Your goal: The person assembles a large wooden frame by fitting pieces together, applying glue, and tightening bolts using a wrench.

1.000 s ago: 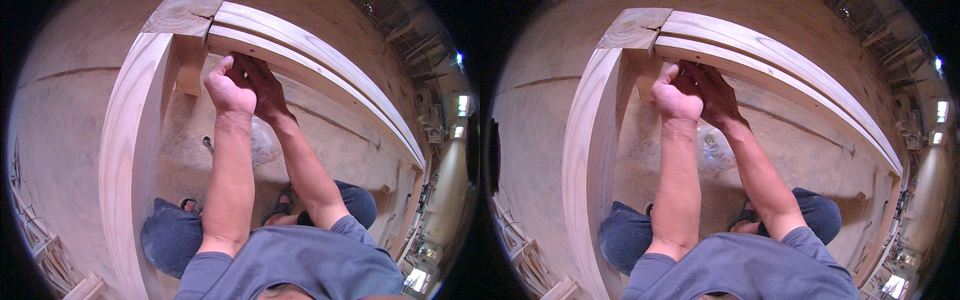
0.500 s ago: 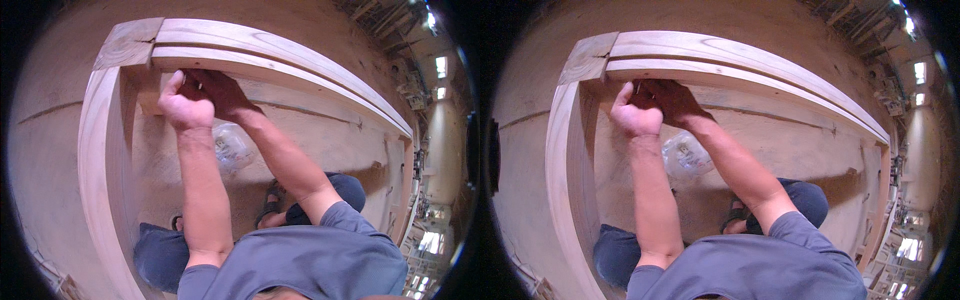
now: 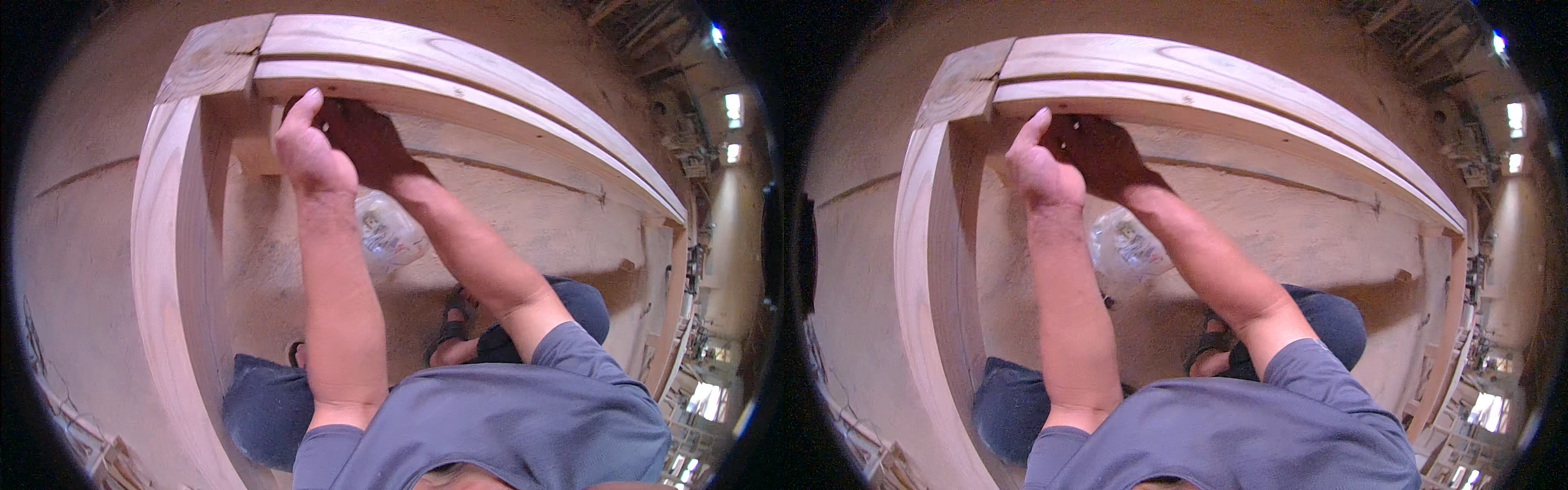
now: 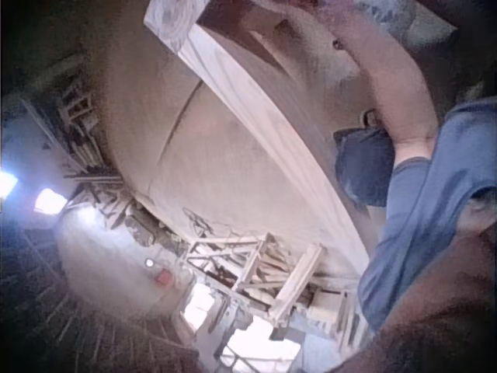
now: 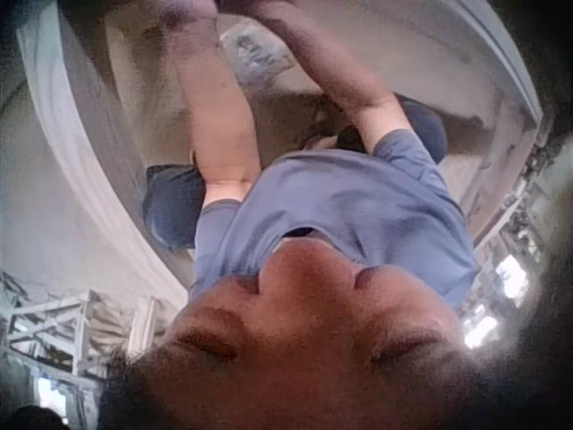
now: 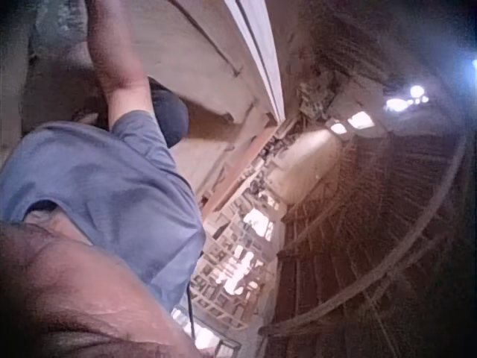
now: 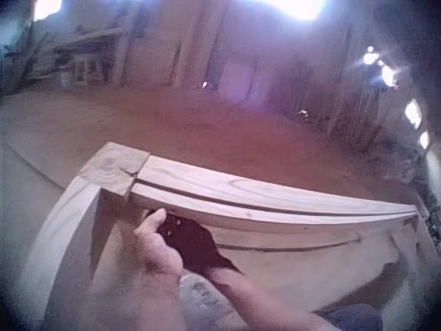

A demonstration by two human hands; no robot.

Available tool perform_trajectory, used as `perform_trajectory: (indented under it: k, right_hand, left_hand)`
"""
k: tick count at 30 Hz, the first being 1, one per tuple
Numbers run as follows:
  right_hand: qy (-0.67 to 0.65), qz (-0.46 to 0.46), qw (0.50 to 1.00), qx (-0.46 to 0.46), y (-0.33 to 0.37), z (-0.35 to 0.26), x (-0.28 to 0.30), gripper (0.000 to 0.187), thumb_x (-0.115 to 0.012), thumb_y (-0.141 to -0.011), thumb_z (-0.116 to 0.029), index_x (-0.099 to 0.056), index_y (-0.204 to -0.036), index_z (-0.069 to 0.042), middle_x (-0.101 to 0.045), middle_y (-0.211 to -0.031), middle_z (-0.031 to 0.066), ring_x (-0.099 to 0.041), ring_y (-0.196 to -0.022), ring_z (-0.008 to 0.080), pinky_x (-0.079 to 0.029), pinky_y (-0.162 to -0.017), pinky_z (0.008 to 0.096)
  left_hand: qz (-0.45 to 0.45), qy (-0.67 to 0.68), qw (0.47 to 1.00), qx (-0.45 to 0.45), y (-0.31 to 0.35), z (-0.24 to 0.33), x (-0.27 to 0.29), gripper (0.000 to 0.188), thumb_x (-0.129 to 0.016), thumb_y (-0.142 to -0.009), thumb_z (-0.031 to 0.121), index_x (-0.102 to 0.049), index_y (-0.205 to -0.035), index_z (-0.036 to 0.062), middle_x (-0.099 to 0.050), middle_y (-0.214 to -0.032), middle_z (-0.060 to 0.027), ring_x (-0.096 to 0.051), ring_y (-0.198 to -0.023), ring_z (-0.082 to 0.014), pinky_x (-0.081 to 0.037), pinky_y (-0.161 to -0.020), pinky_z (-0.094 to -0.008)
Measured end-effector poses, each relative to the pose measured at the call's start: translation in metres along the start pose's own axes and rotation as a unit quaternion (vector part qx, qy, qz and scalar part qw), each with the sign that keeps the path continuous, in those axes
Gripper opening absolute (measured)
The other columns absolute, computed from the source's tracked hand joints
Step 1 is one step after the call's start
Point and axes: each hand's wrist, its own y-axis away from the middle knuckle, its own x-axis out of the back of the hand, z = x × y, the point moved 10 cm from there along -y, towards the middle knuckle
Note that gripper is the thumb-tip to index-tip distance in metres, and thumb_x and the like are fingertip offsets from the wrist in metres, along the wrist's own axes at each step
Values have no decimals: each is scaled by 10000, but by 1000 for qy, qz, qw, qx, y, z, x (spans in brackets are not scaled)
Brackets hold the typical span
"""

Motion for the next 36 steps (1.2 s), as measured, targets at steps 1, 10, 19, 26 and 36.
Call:
perform_trajectory:
  k: [1, 10, 19, 26, 36]
  right_hand:
    - [5, 19, 1000, 8, -5, -5, 3, 383, -613, -867, -250, -564, -1196, -59, -637, -1093, 215, -657, -958, 370, -572, -766, 471]
    - [-87, -11, 993, -83, -10, -12, -10, 562, -672, -832, -300, -449, -1318, -127, -553, -1231, 232, -602, -1065, 464, -574, -782, 523]
    - [-98, 32, 994, 16, 3, -9, -19, 558, -762, -753, -218, -540, -1260, -142, -503, -1314, 182, -534, -1201, 393, -505, -962, 452]
    - [46, -47, 998, -22, -1, -21, -20, 370, -725, -756, -207, -611, -1096, -115, -584, -1220, 181, -627, -1027, 395, -551, -818, 494]
    - [-8, -128, 987, -95, -12, -31, -13, 493, -680, -747, -73, -547, -1219, -123, -571, -1283, 194, -619, -1062, 403, -538, -824, 513]
  left_hand:
    - [0, 6, 1000, -3, -2, 2, 3, 260, -606, -856, 103, -654, -1092, 5, -685, -1037, -100, -625, -969, -271, -468, -965, -401]
    - [51, 167, 982, 76, -20, 2, 40, 292, -446, -875, 163, -587, -1071, 0, -625, -1090, -179, -592, -1006, -333, -477, -963, -466]
    - [41, 186, 979, 76, -39, -12, 60, 383, -428, -907, 266, -468, -1184, 4, -518, -1126, -228, -526, -1027, -395, -484, -908, -529]
    - [23, 204, 973, 104, -50, -29, 69, 342, -491, -883, 231, -563, -1106, -18, -576, -1096, -223, -549, -1029, -413, -484, -931, -524]
    - [-65, -20, 997, -44, -95, -18, 94, 453, -596, -883, 257, -552, -1188, -75, -515, -1298, -303, -547, -1169, -424, -486, -943, -512]
